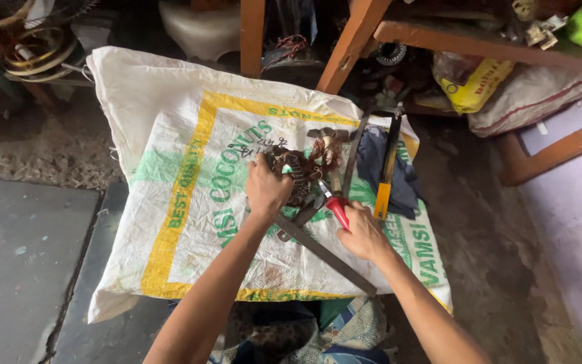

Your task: The person manipulates the copper coils of a motor component using a pair of shears to cut and strip wires on a white bag.

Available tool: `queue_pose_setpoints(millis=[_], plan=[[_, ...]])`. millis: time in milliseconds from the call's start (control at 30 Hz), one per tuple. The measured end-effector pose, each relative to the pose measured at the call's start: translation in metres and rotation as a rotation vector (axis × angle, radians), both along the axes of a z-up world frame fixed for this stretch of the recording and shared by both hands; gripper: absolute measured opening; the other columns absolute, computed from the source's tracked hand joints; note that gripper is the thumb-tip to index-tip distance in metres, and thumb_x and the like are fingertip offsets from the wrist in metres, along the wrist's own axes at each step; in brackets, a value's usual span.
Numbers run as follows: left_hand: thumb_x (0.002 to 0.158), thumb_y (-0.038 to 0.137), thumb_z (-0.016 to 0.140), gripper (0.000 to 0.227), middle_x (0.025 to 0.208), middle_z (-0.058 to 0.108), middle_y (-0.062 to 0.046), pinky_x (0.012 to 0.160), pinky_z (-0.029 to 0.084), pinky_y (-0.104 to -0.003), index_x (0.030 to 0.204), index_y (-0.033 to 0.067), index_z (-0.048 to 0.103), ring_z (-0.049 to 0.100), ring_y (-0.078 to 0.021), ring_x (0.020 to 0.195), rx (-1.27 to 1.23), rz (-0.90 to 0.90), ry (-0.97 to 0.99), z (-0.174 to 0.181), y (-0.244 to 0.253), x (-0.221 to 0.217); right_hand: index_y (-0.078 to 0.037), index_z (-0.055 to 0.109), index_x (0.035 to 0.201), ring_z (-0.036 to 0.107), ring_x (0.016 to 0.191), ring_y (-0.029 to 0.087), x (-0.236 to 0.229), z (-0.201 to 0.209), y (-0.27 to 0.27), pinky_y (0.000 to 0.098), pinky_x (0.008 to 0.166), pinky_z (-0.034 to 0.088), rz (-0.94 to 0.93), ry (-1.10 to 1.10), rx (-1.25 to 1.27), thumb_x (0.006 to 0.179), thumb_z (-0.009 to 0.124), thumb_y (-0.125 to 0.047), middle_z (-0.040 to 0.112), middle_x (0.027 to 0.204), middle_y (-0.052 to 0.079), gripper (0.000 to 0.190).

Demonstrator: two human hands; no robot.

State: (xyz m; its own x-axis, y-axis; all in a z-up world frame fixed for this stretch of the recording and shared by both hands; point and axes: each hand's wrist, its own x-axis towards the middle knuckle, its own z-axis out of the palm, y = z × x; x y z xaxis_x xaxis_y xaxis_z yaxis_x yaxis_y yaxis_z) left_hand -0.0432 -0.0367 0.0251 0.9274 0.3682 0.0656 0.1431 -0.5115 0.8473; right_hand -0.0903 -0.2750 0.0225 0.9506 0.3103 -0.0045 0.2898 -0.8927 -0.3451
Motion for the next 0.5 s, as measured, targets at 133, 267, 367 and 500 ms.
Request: queue_pose_setpoints(millis=[133, 267, 367, 500], plan=[[0.074, 0.014, 0.068, 0.056, 0.110, 0.055, -0.026, 0.089, 0.054, -0.051, 0.123, -0.0039, 0.047, 0.066, -0.0429, 0.096, 0.042, 0.003, 0.018, 0.001, 0.000, 0.001, 0.009, 0.062, 0.107, 0.065, 0.092, 0.033, 0.000, -0.002, 0.003, 0.0429, 0.079, 0.058, -0.023, 0.092, -0.050, 0.072, 0.070, -0.004, 0.059, 0.115, 0.021, 0.039], [0.073, 0.012, 0.070, 0.061, 0.112, 0.053, -0.027, 0.087, 0.055, -0.050, 0.125, -0.0056, 0.045, 0.065, -0.0428, 0.095, 0.072, -0.006, 0.042, 0.004, -0.001, 0.003, 0.009, 0.062, 0.108, 0.060, 0.095, 0.036, 0.003, 0.005, 0.014, 0.0474, 0.079, 0.057, -0.015, 0.013, -0.190, 0.069, 0.073, -0.005, 0.056, 0.122, 0.023, 0.043], [0.073, 0.011, 0.069, 0.064, 0.112, 0.053, -0.026, 0.083, 0.057, -0.049, 0.129, -0.0066, 0.043, 0.066, -0.0409, 0.094, 0.087, -0.011, 0.071, 0.004, -0.002, 0.006, 0.006, 0.062, 0.109, 0.059, 0.096, 0.036, 0.002, 0.013, 0.023, 0.0469, 0.078, 0.059, -0.044, 0.085, -0.303, 0.070, 0.073, -0.005, 0.053, 0.124, 0.023, 0.042], [0.073, 0.007, 0.065, 0.062, 0.112, 0.052, -0.026, 0.079, 0.060, -0.045, 0.129, -0.0085, 0.043, 0.066, -0.0379, 0.092, 0.079, -0.046, 0.095, 0.000, -0.003, 0.011, 0.004, 0.063, 0.104, 0.055, 0.099, 0.035, 0.003, 0.019, 0.031, 0.0503, 0.078, 0.054, -0.024, 0.105, -0.348, 0.071, 0.075, -0.007, 0.053, 0.118, 0.022, 0.036]])
